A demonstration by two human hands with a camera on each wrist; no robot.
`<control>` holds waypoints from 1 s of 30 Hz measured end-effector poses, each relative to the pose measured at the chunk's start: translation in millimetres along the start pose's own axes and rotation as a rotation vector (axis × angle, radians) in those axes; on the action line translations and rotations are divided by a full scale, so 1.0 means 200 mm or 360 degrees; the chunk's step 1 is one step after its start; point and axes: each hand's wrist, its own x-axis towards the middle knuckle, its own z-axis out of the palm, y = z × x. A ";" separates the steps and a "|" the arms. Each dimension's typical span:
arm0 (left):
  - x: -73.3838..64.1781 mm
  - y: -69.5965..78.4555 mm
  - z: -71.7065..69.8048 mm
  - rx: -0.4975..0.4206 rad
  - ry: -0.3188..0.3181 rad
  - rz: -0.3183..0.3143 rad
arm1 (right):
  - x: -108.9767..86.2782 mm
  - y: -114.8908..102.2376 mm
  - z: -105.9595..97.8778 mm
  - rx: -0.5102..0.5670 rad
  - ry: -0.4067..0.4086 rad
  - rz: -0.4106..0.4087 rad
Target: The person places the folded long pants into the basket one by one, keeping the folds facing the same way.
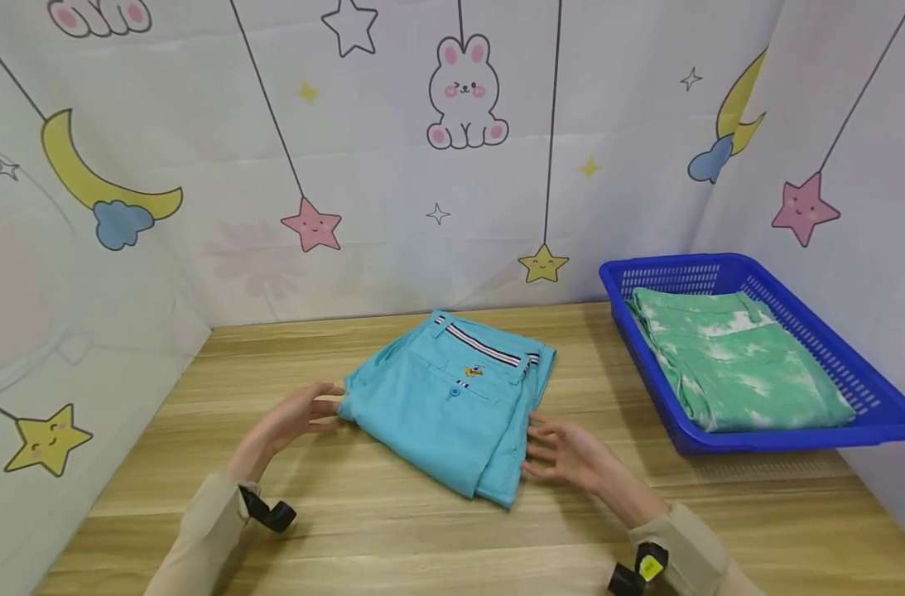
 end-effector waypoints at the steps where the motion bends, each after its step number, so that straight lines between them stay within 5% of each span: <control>1: 0.00 0.00 0.00 -0.0023 -0.0014 -0.0009 | 0.00 0.00 -0.01 0.0005 0.0001 -0.0002; 9: -0.02 -0.01 0.00 -0.0187 -0.0152 -0.0050 | 0.00 -0.04 -0.06 -0.0021 -0.0007 -0.0019; 30: -0.04 -0.02 0.05 -0.0260 -0.0487 -0.0093 | 0.02 -0.15 -0.20 -0.0184 0.0021 -0.0023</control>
